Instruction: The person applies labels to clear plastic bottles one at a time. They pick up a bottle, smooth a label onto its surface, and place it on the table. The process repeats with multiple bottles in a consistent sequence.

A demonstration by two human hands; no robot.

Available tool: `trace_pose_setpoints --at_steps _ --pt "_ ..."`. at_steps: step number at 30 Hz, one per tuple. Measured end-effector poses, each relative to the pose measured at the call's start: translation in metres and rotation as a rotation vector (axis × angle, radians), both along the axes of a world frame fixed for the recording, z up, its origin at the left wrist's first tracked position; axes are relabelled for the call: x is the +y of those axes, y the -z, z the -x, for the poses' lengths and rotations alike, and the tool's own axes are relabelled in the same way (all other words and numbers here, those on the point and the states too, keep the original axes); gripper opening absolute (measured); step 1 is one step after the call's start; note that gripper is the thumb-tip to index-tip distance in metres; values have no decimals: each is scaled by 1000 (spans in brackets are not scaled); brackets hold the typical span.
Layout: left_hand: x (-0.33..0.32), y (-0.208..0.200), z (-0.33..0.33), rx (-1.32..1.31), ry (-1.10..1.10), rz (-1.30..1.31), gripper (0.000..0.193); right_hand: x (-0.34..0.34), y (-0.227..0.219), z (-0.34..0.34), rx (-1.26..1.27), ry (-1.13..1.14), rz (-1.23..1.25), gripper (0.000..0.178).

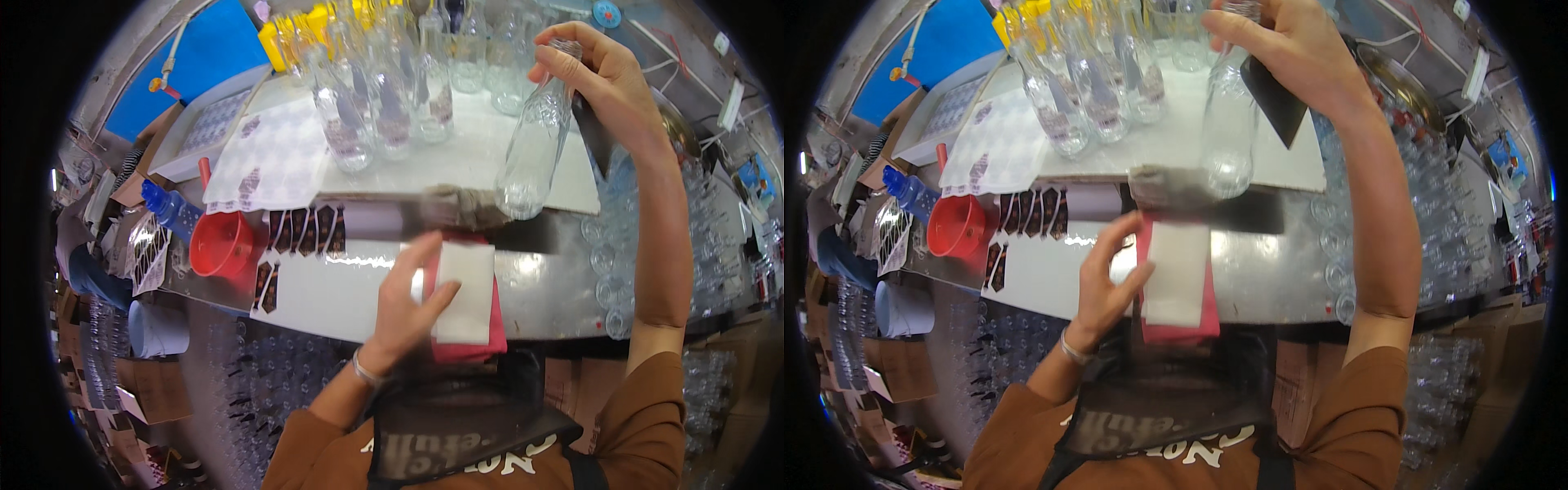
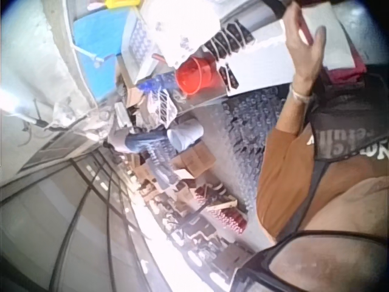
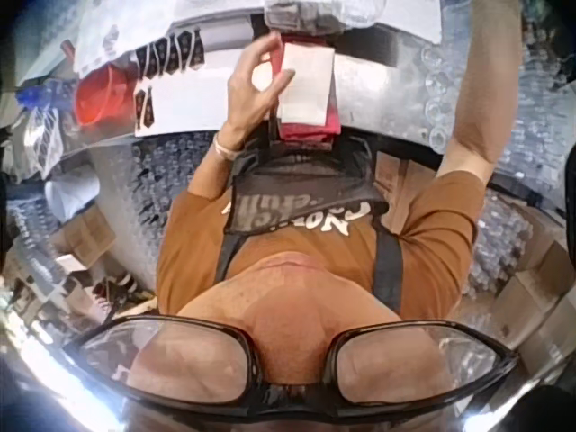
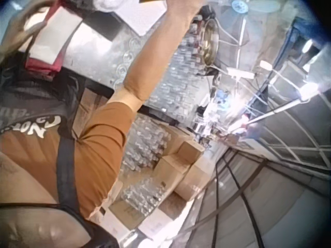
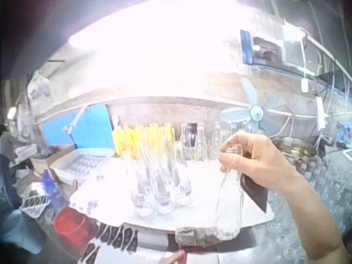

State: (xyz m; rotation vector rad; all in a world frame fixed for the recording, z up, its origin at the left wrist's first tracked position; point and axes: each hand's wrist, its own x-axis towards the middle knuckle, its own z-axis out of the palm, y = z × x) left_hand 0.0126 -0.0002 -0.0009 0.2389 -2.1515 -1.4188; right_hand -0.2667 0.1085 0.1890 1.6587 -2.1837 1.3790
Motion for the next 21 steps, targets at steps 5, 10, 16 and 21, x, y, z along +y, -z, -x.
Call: trace_pose_setpoints --at_steps 5,10,16,21 --pt "15 -9 24 112 315 -361 99 -1 47 -56 -359 -144 -175 37" --pt "32 32 15 -93 250 -620 88 9 137 -72 -495 55 8 36" --pt "32 30 6 -116 120 -384 87 81 202 -154 -746 151 -101 43" --pt "34 36 -1 -164 142 -332 83 93 212 -187 -756 130 -81 58"
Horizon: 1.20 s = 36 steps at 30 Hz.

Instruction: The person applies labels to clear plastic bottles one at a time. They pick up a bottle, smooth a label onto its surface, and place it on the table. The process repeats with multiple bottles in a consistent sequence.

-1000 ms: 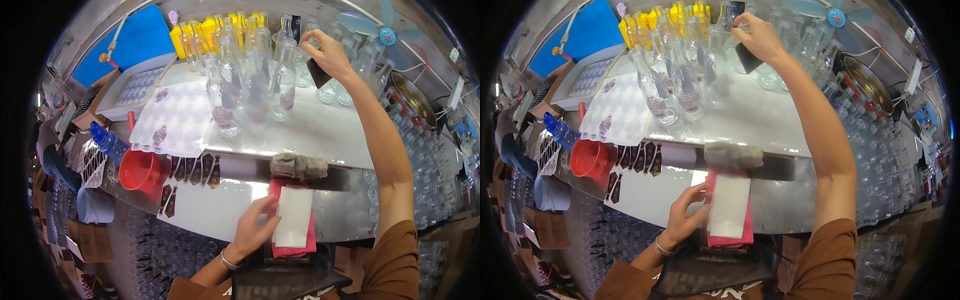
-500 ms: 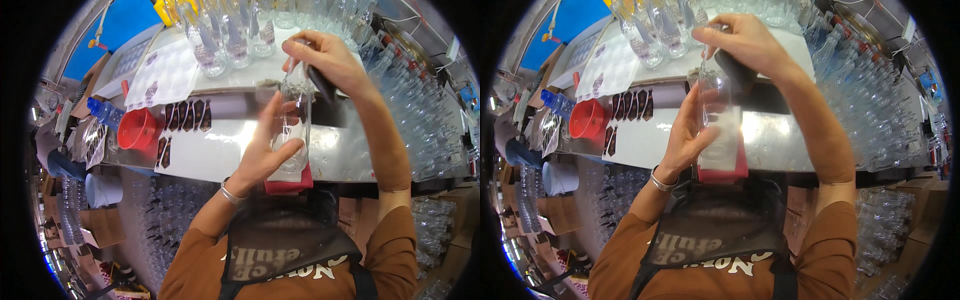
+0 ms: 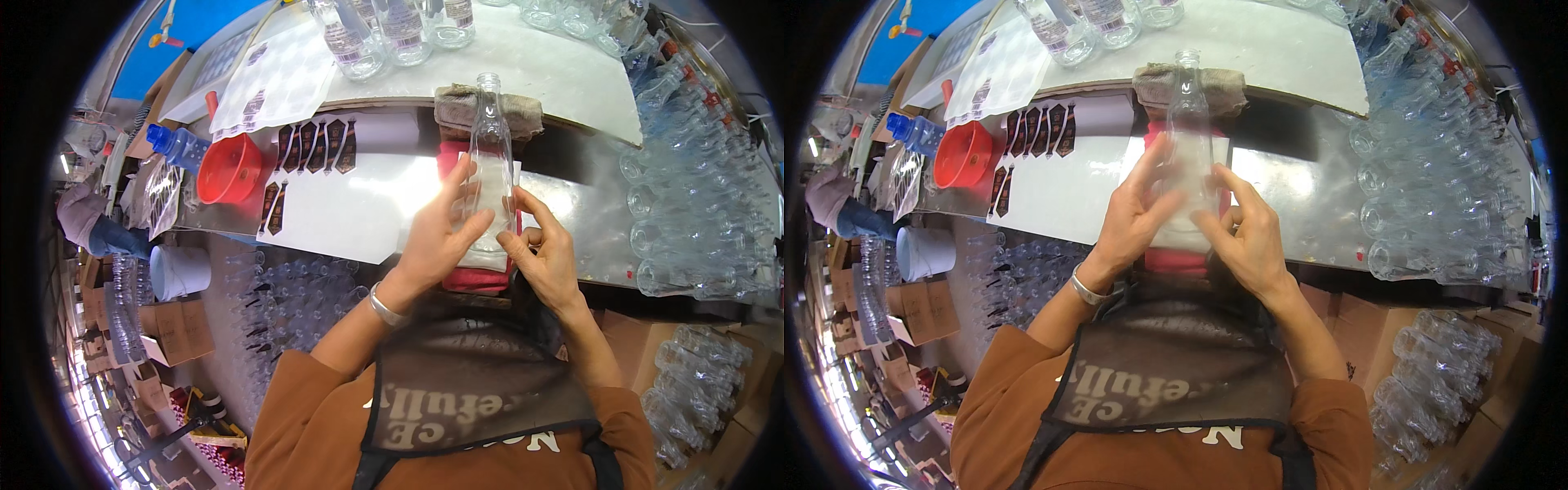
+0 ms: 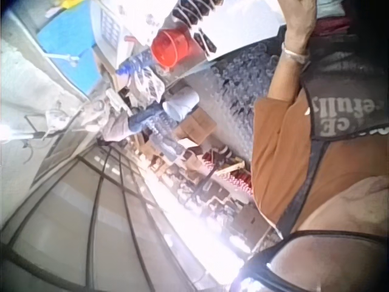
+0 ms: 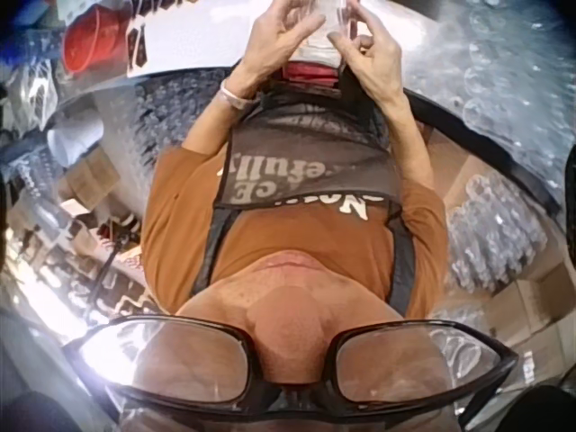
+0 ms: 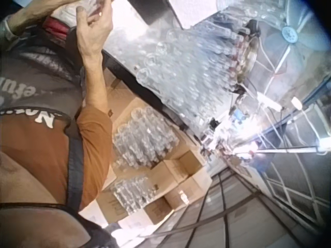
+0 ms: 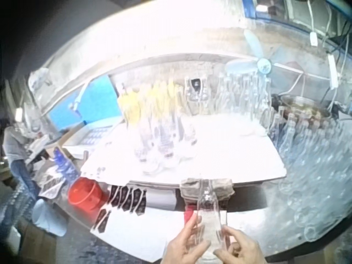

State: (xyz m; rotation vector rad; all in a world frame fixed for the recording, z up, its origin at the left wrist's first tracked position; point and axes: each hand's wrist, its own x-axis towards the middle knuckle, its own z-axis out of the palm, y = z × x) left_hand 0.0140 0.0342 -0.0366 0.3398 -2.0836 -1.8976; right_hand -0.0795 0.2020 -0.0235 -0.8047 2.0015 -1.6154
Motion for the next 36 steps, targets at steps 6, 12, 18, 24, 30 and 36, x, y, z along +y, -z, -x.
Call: trace_pose_setpoints --at_steps 6,12,18,24,30,36 --pt "-6 -1 -7 25 17 -100 71 -4 6 -5 -171 25 22 61" --pt "-111 41 -38 -157 -495 1041 67 30 20 11 -290 78 69 44" --pt "-85 15 -101 -532 -118 1134 65 41 27 21 -245 107 98 39" --pt "-52 4 -149 -480 -48 1112 70 43 31 27 -232 128 73 35" --pt "-99 45 -162 -193 -120 1203 35 45 21 29 -204 68 49 38" --pt "-75 -5 -156 -484 -276 314 14 35 2 5 90 -140 -7 70"
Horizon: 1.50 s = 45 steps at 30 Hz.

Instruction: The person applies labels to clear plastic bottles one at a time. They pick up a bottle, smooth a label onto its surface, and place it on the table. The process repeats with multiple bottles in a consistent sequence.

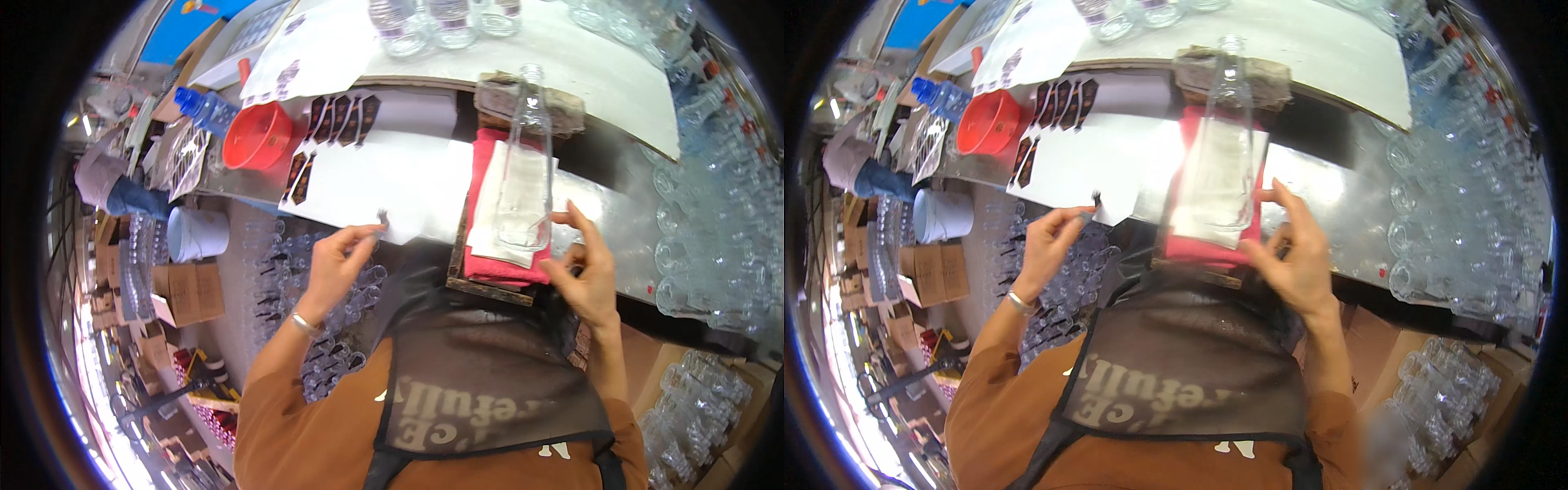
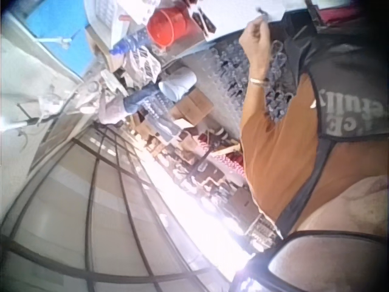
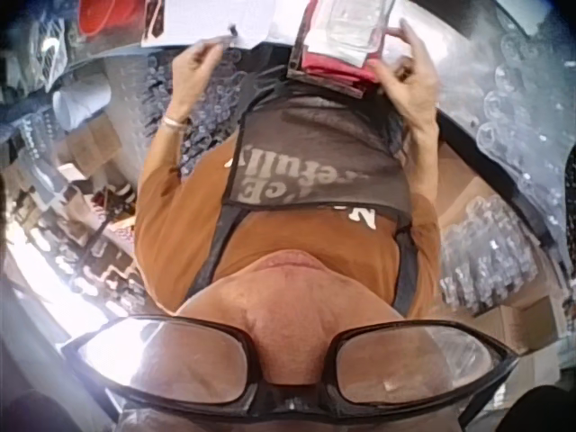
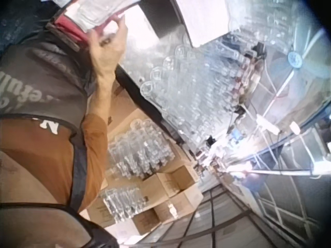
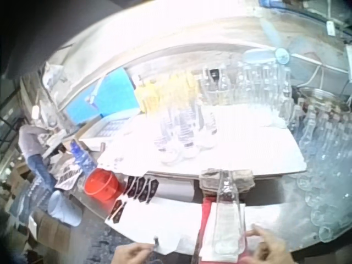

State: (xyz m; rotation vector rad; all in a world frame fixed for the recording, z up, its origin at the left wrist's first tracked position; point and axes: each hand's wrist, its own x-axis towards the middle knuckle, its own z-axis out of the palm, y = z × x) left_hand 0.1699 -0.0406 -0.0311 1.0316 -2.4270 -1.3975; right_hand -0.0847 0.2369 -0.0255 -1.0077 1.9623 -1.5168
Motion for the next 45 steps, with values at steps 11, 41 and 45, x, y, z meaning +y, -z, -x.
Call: trace_pose_setpoints --at_steps 11,41,45 --pt "50 -72 175 605 454 692 19 -24 -1 -16 625 126 -125 75" --pt "39 -24 189 432 428 277 57 -56 -10 32 -265 21 -54 54" --pt "38 -25 188 432 425 260 57 -57 -10 34 -223 19 -89 55"
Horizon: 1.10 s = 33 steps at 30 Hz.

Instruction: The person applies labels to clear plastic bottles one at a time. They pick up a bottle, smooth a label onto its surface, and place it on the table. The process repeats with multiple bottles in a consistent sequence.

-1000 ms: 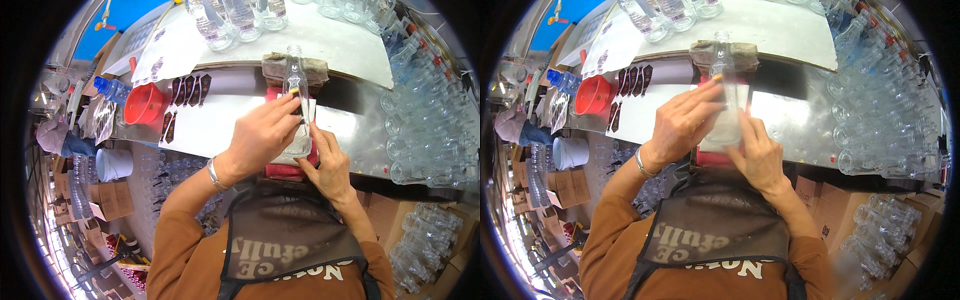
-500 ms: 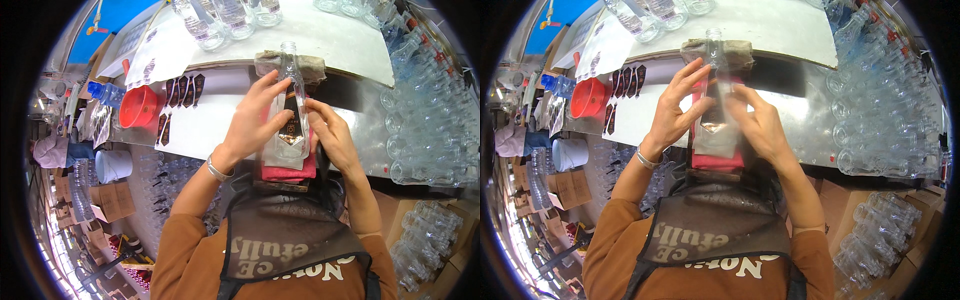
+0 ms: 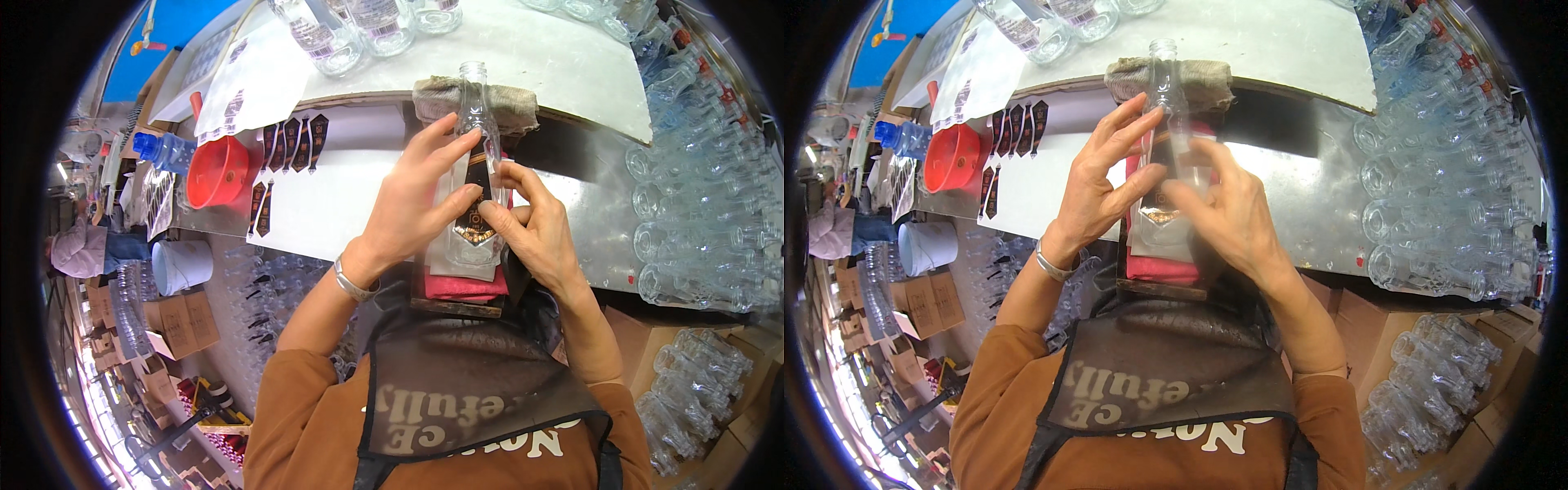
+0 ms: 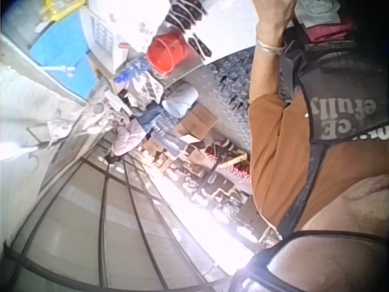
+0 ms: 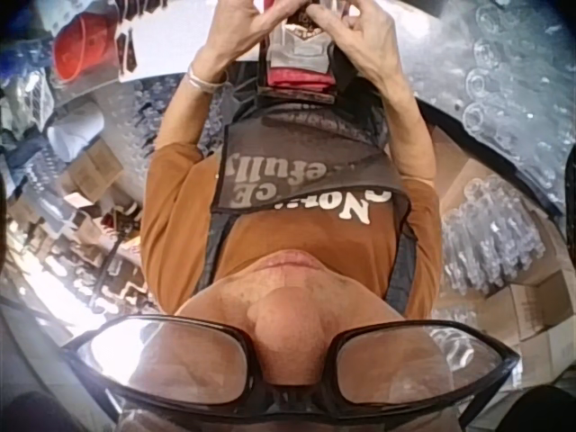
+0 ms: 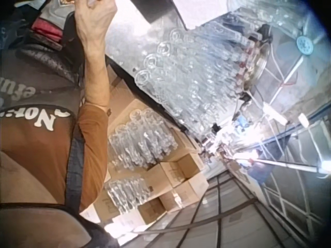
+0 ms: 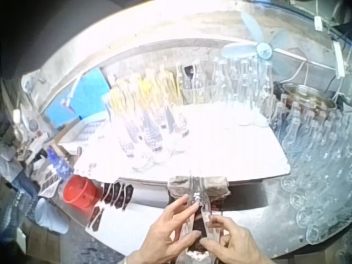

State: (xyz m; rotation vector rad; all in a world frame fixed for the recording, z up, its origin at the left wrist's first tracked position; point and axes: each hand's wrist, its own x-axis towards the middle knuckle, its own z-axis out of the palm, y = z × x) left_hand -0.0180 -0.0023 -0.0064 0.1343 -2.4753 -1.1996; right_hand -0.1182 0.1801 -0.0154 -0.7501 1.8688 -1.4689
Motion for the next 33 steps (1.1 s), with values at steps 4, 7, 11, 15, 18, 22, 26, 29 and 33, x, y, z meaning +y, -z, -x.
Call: trace_pose_setpoints --at_steps 4,7,11,15,18,22,26,29,33 --pt "2 1 0 20 6 -51 60 0 3 -3 -18 45 64 57" --pt "3 15 -5 44 5 -343 77 2 5 -1 -161 65 155 63" --pt "25 20 -35 -126 38 -418 97 18 5 -5 -173 18 93 61" --pt "32 22 -48 -133 16 -696 88 22 5 -2 -289 -27 119 59" --pt "30 18 -39 -131 -37 -877 74 13 1 -8 -151 20 54 59" --pt "33 19 -35 -115 -45 -882 65 12 1 -9 -118 42 35 59" --pt "35 19 -34 -107 -43 -879 64 13 4 -7 -125 35 54 58" --pt "35 20 -33 -100 -43 -882 64 13 6 -7 -142 30 76 57" --pt "36 19 -33 -100 -49 -878 63 13 6 -7 -156 28 85 56"
